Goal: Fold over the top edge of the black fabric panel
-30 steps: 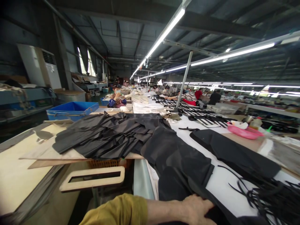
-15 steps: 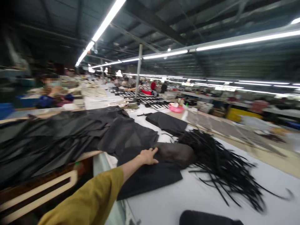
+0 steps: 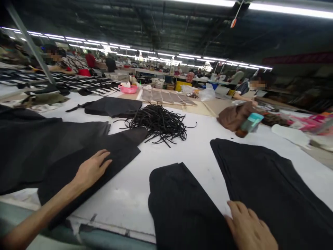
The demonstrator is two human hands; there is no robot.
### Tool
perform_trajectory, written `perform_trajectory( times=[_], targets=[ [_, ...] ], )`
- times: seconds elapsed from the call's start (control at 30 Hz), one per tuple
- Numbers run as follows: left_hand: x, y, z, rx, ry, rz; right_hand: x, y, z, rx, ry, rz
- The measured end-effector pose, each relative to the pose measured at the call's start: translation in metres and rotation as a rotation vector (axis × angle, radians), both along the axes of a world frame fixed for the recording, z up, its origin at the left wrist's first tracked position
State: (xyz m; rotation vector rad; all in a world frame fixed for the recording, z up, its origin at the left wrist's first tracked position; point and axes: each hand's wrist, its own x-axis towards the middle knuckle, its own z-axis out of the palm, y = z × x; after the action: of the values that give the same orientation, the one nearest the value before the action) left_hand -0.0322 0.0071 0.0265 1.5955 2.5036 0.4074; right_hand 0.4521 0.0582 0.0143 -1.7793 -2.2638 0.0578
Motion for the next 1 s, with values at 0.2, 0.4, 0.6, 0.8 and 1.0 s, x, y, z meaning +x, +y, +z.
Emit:
perform_trajectory(
  times=[0.2, 0.4, 0.6, 0.8, 1.0],
  targets=[
    [0.089, -0.035, -0.013, 0.01, -0.694, -0.218, -0.126, -0.069, -0.007, -0.115, -0.081, 0.432],
    [0.112, -0.04, -0.025, -0.043, -0.897, -0.224, -0.16, -0.09, -0.017, -0.264, -0.083, 0.376],
    [0.109, -0.04, -0.021, -0.091, -0.955, -0.234, -0.151, -0.073, 0.0, -0.298, -0.117, 0.327],
    [0.114, -0.04, -0.019, -0.085, -0.937, -0.28, -0.152, -0.072, -0.006, -0.356, -0.049, 0.344],
    [0.112, -0.042, -0.021, -0.086, -0.943, -0.285, -0.145, -0.07, -0.011, -0.353, -0.018, 0.363]
  ],
)
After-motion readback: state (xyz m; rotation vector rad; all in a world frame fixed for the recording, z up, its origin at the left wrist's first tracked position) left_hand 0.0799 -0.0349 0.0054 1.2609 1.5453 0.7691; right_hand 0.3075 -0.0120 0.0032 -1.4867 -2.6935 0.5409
